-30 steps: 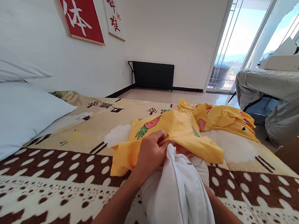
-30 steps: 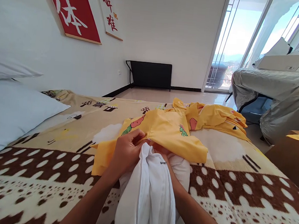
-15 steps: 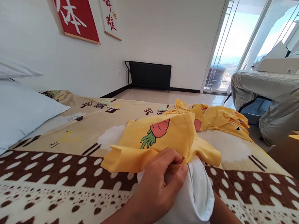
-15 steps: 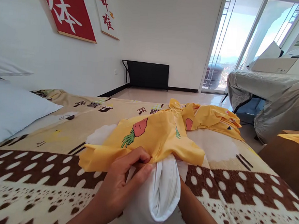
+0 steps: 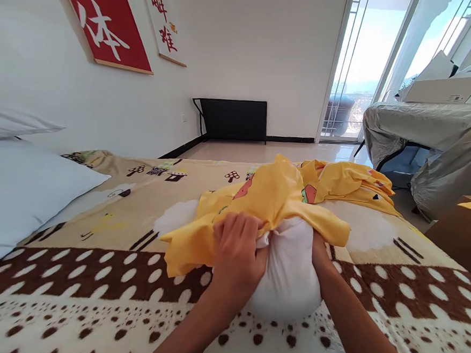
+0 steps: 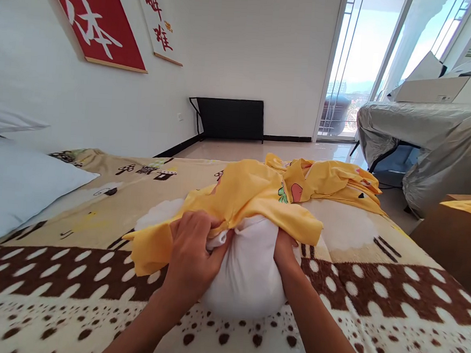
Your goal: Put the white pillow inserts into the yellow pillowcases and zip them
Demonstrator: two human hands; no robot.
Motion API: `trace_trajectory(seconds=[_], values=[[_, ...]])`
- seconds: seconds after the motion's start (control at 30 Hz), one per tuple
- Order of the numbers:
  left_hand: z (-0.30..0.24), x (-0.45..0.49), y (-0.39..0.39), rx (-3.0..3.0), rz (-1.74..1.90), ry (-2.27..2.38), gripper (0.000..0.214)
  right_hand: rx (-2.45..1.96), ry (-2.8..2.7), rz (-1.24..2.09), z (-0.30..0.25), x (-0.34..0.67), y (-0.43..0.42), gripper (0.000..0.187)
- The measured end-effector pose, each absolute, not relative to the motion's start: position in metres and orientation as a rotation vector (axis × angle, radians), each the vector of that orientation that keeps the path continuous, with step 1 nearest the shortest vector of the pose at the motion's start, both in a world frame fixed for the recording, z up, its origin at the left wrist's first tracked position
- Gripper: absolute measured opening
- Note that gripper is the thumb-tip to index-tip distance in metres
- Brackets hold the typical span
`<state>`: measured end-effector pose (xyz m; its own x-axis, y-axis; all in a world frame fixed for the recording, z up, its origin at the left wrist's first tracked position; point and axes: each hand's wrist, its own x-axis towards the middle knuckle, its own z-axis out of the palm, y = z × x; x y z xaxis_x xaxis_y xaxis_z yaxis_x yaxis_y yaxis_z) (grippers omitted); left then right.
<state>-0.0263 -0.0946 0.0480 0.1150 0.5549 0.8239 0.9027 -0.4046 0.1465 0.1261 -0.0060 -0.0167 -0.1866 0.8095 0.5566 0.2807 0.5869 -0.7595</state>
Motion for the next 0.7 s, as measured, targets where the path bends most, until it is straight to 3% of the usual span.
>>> trace_trajectory(seconds=[0.17,0.33,0.4,0.53,0.7], values=[[0.045,-0.053,-0.067,-1.794,-0.995,-1.784,0.013,-1.164,-1.676,0.621,0.015,0.124,-0.028,0.03],[0.049,-0.068,-0.058,-1.844,-1.197,-1.922,0.02,-1.106,-1.868,-0.105,0.04,0.115,-0.08,0.038],[0.053,-0.07,-0.06,-1.899,-1.342,-1.951,0.024,-1.076,-1.995,-0.226,0.039,0.106,-0.093,0.043],[0.059,-0.076,-0.07,-1.87,-1.431,-1.934,0.028,-0.968,-2.307,-0.149,0.03,0.089,-0.1,0.049],[0.061,-0.079,-0.08,-1.818,-1.185,-1.702,0.035,-0.837,-2.455,-0.069,0.026,0.084,-0.104,0.048]])
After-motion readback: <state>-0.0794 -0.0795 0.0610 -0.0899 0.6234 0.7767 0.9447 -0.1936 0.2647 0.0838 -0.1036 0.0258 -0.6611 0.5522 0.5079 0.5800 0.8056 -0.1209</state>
